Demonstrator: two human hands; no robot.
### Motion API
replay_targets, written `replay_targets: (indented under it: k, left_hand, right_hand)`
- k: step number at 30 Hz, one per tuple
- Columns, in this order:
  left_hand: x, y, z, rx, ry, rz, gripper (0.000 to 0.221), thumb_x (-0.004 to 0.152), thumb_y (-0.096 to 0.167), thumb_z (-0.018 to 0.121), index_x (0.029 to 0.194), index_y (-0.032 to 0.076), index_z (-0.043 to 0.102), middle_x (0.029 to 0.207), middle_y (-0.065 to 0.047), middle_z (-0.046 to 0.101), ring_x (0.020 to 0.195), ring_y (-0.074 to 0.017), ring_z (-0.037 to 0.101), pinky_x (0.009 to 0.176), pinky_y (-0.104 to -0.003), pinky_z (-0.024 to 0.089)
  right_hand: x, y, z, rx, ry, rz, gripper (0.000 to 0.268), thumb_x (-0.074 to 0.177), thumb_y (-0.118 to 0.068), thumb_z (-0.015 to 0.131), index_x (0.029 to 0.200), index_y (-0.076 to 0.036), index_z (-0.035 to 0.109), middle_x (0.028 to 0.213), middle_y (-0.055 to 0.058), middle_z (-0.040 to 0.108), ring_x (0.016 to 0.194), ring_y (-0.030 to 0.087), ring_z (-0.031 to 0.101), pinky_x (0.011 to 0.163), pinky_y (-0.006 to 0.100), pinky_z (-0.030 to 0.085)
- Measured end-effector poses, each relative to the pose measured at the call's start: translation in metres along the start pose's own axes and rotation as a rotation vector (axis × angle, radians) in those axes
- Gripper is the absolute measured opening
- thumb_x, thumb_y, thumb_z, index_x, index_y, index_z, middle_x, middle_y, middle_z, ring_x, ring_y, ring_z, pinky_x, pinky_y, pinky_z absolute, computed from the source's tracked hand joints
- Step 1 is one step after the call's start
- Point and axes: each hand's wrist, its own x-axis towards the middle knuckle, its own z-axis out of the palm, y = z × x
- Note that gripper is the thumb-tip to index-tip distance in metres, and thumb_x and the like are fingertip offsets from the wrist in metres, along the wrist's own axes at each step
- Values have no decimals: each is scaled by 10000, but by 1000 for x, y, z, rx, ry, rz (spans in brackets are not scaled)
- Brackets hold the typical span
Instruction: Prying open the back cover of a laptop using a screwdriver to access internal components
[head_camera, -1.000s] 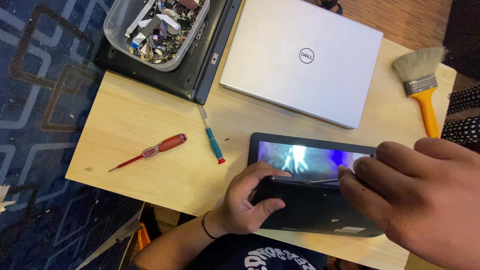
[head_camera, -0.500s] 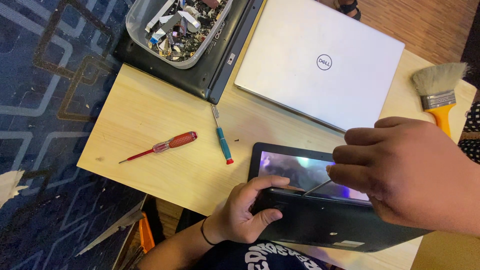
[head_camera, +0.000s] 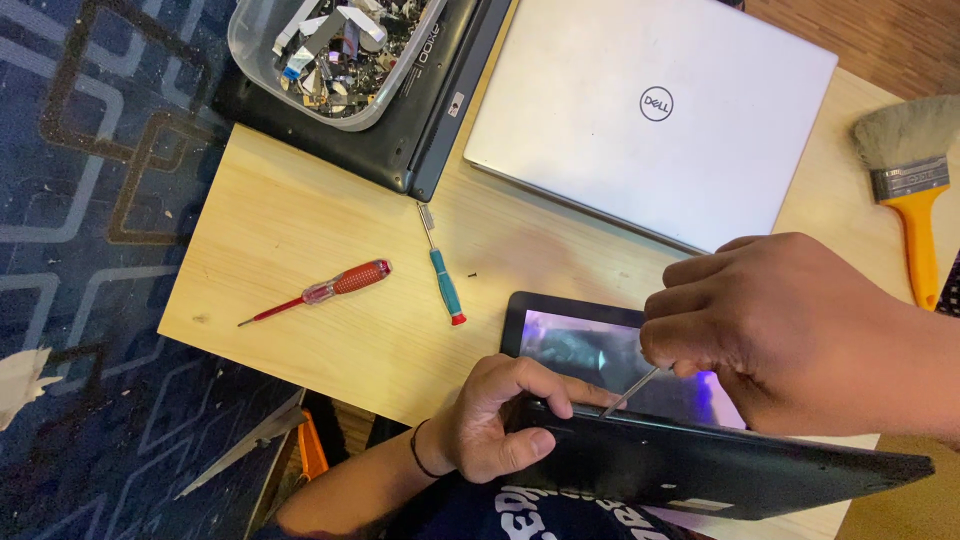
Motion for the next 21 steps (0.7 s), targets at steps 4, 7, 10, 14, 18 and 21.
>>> replay_targets:
  k: [4,7,10,14,18,21]
  left_hand:
    - [-2,0,3,-21,44,-26,196,941,248,518,1011,77,452,1119,-284,625,1059,-364,666,919,-387,543]
    - [-6,0,5,-3,82,-11,189,933,245,525,1007,79,474,1118,-258,638,1029,-331,679,905,-362,547]
    - [-7,1,8,86,123,-11,180,913,239,535,986,79,497,1090,-233,660,1007,-308,694,881,-340,553]
    - [-6,6,12,433,148,148,167,850,124,536,973,13,512,923,-198,651,768,-324,681,701,-366,562]
    - [-4,15,20,520,173,148,129,799,44,529,912,-18,528,810,-149,587,691,-299,602,635,-363,516]
    - [-3,18,22,535,172,162,102,822,33,507,915,-10,518,807,-155,576,700,-305,589,631,-368,500]
  right_hand:
    - [1,2,1,56,-55,65,225,525,-61,516,611,-254,594,532,-108,614,577,200,546,396,418,362]
    - [-1,1,4,64,-51,101,150,577,-92,526,569,-241,548,498,-110,584,540,184,522,411,386,362]
    - [-2,-3,5,49,-21,115,151,667,-132,548,606,-258,603,518,-126,615,572,184,558,408,408,365]
    - [-12,-17,3,-204,15,-37,161,607,-161,546,747,-222,596,648,-64,606,633,274,539,459,432,434]
    - [-18,-39,0,-503,91,-79,43,798,-188,537,814,-198,576,764,-32,600,644,274,549,447,425,407]
    - [-17,-49,-4,-574,79,-78,189,885,-286,537,723,-189,525,696,9,543,641,288,528,450,427,402]
